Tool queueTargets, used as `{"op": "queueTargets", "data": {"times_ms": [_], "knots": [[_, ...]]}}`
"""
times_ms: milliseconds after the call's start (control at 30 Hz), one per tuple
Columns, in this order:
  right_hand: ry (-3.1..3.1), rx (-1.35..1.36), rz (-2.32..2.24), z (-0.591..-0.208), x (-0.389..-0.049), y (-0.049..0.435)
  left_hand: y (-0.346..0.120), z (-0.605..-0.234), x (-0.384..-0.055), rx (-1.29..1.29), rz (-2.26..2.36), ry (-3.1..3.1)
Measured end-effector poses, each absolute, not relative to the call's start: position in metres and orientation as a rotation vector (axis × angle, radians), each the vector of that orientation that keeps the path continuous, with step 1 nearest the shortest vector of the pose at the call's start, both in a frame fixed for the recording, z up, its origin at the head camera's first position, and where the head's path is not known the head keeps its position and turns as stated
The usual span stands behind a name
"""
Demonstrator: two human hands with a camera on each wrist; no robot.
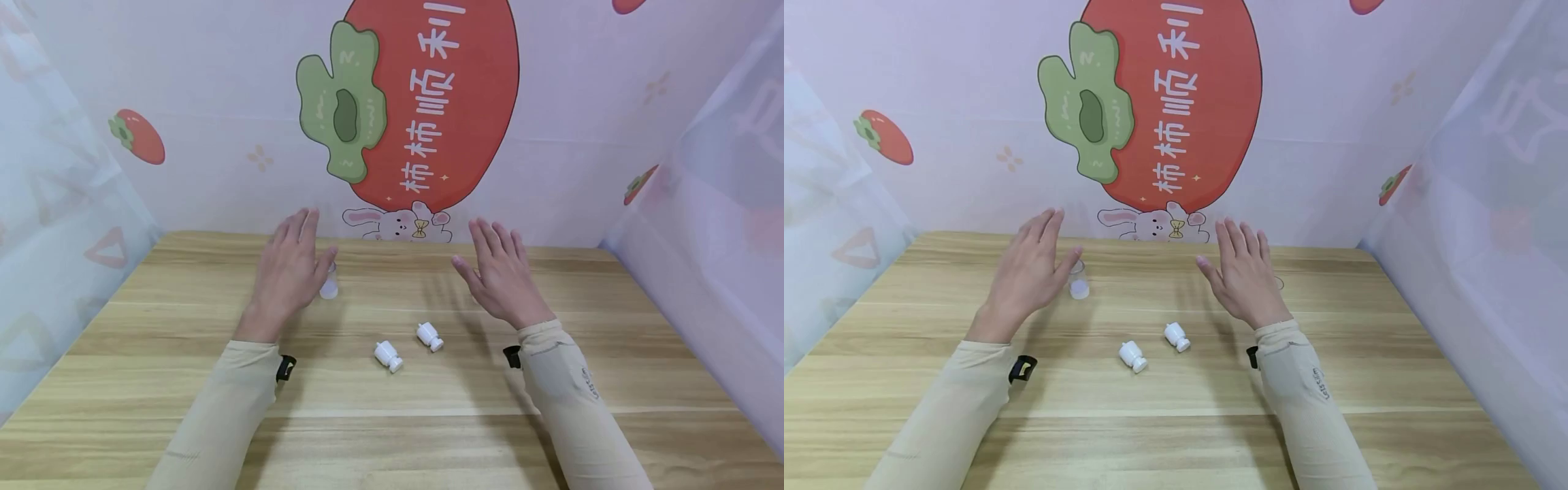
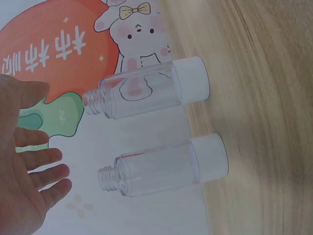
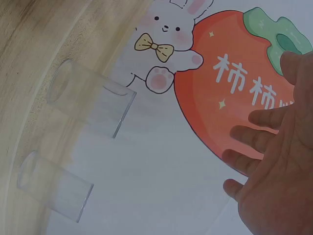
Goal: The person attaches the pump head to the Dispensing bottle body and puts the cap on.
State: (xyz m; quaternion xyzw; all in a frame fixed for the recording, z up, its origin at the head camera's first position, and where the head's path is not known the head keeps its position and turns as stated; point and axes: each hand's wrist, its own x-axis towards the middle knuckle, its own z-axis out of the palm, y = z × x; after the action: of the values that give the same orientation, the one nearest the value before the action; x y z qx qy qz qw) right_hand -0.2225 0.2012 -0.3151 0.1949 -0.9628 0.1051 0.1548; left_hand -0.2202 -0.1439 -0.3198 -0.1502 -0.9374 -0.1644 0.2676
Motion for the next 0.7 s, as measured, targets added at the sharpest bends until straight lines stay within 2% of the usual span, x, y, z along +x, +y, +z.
{"op": "queueTargets", "data": {"times_ms": [700], "knots": [[-2.827,0.598,0.323,-0.308,-0.214,0.191,-0.132,-0.325,-0.216,-0.376,-0.455,-2.632]]}}
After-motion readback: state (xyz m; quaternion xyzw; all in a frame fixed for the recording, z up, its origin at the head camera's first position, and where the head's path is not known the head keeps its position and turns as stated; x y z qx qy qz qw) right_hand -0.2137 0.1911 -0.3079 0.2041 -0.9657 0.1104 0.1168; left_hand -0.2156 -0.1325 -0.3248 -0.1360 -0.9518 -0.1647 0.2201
